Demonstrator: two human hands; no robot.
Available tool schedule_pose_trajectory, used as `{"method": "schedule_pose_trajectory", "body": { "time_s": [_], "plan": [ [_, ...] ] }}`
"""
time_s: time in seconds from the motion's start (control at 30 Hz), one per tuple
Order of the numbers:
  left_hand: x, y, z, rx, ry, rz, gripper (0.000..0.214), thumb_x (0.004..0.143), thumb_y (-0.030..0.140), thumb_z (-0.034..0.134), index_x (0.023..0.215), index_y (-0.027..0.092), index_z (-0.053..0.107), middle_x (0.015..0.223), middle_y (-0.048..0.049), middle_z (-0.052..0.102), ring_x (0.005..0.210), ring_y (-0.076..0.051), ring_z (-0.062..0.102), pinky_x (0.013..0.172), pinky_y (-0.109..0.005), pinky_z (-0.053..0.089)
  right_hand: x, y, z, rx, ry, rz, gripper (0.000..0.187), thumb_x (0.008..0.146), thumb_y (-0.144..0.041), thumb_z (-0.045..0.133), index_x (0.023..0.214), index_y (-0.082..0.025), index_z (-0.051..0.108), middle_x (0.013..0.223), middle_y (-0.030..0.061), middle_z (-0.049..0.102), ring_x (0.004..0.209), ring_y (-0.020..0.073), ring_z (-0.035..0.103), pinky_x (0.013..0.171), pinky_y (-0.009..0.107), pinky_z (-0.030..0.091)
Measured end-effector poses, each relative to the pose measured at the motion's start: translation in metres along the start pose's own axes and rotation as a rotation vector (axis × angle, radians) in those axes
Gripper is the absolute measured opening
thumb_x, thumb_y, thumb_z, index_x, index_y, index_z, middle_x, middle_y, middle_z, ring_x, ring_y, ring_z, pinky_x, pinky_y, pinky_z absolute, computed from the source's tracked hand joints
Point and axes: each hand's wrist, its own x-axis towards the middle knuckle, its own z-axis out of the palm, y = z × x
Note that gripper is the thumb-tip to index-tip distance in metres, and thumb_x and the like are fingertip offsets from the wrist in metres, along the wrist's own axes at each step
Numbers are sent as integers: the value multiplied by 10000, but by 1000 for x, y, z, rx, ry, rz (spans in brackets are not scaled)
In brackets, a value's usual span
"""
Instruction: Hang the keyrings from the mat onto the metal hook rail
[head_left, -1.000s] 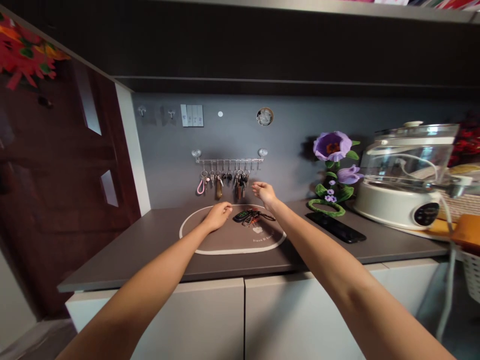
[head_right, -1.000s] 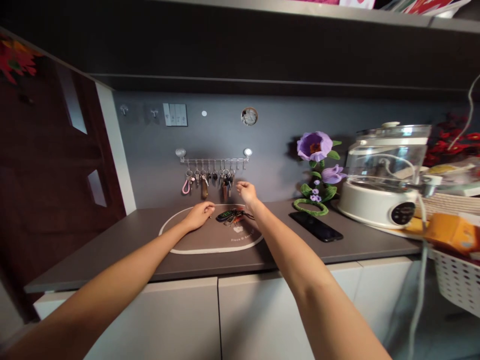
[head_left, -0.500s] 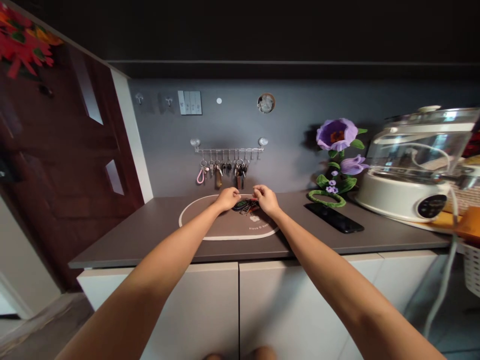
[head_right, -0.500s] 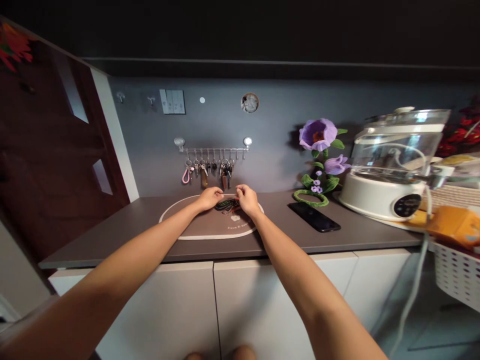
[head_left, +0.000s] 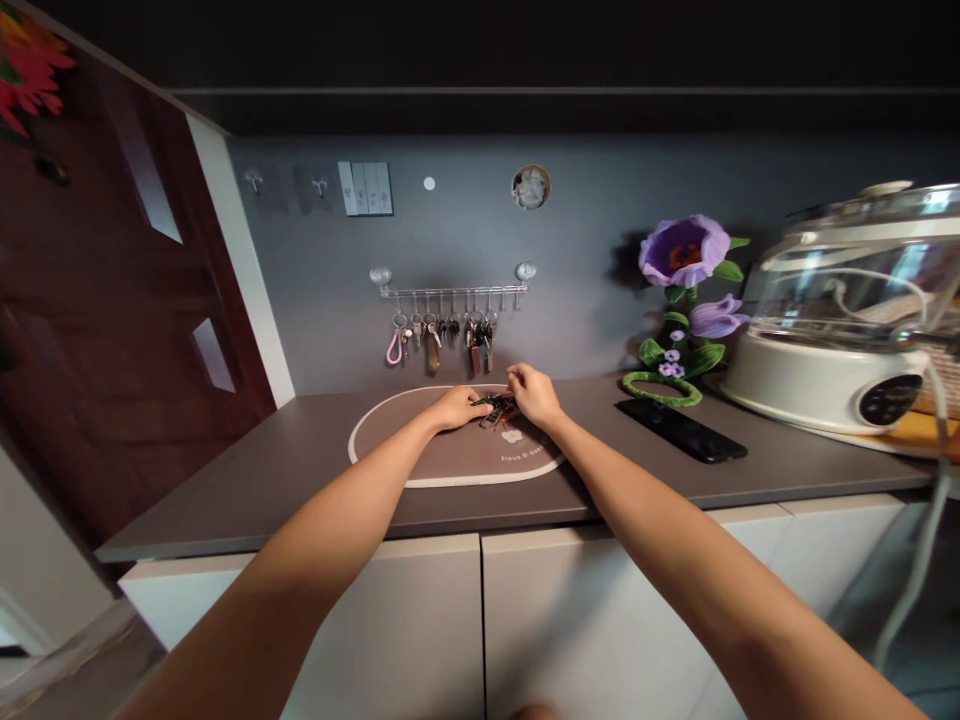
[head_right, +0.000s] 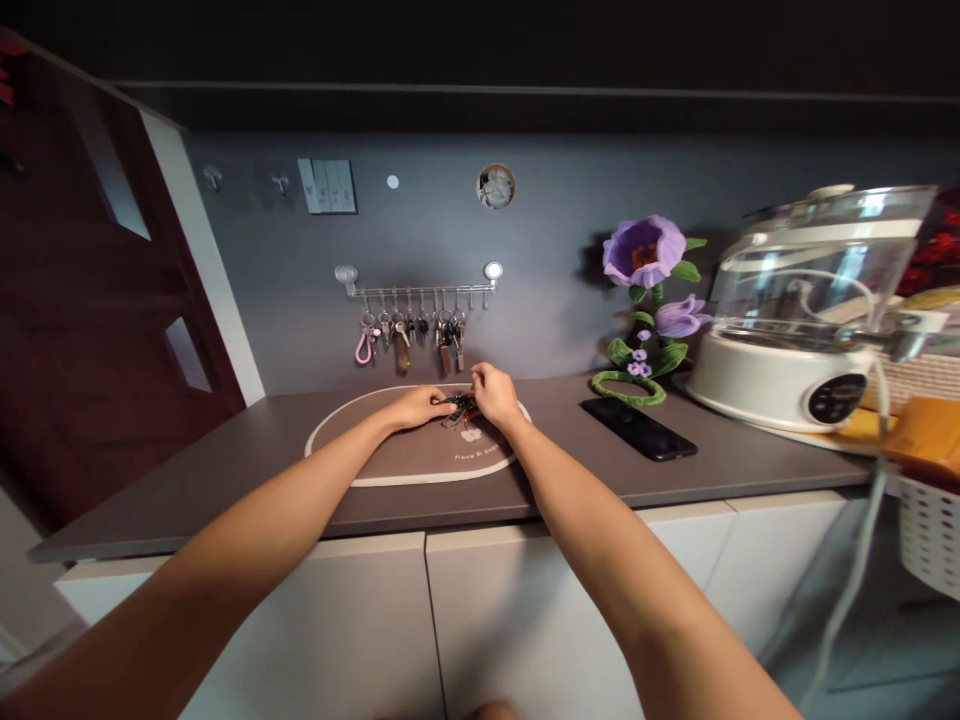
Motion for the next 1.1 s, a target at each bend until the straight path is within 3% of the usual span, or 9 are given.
{"method": "schedule_pose_trajectory", "body": {
  "time_s": [0.2, 0.33, 0.57, 0.77, 0.93, 1.1],
  "plan": [
    [-1, -3, -4, 125, 103, 40, 316, 664, 321, 597, 933, 154, 586, 955, -57, 621, 853, -189, 547, 750, -284, 404, -1, 0, 1, -42, -17, -29, 228, 812, -199, 418, 950, -169, 598, 794, 56, 657, 716, 142, 594, 725, 248, 424],
    [0, -2, -8, 55, 179, 32, 308, 650, 207, 613, 951, 151, 577, 980, -68, 613, 895, -192, 547, 811, -308, 409, -1, 1, 3, -50, -31, -49, 240, 818, -217, 414, 964, -164, 597, 820, 61, 656, 768, 150, 592, 765, 257, 419],
    [1, 10, -16, -389, 376, -119, 279, 606, 125, 657, 877, 129, 591, 852, -49, 622, 788, -155, 573, 806, -333, 447, -2, -2, 3, -28, -39, -58, 243, 818, -242, 418, 972, -180, 595, 942, 60, 649, 859, 159, 586, 795, 268, 414],
    [1, 16, -23, -974, 409, -200, 265, 648, 36, 616, 882, 118, 524, 816, -28, 585, 727, -113, 600, 795, -364, 496, -4, -6, 2, 33, -42, -75, 250, 816, -241, 421, 988, -177, 590, 943, 60, 646, 863, 154, 581, 818, 283, 412],
    [1, 15, -29, -1145, 420, -152, 275, 678, 27, 607, 913, 122, 501, 822, -37, 588, 787, -140, 617, 854, -414, 479, -4, -10, 2, 86, -41, -145, 240, 810, -253, 431, 979, -192, 589, 951, 46, 636, 866, 146, 569, 826, 285, 407],
    [2, 12, -31, -1238, 345, -66, 277, 704, 47, 591, 950, 129, 493, 887, -59, 604, 866, -177, 616, 885, -463, 449, -4, -13, 1, 108, -7, -210, 249, 820, -283, 416, 978, -186, 581, 979, 59, 611, 920, 155, 538, 852, 294, 387]
  ]
}}
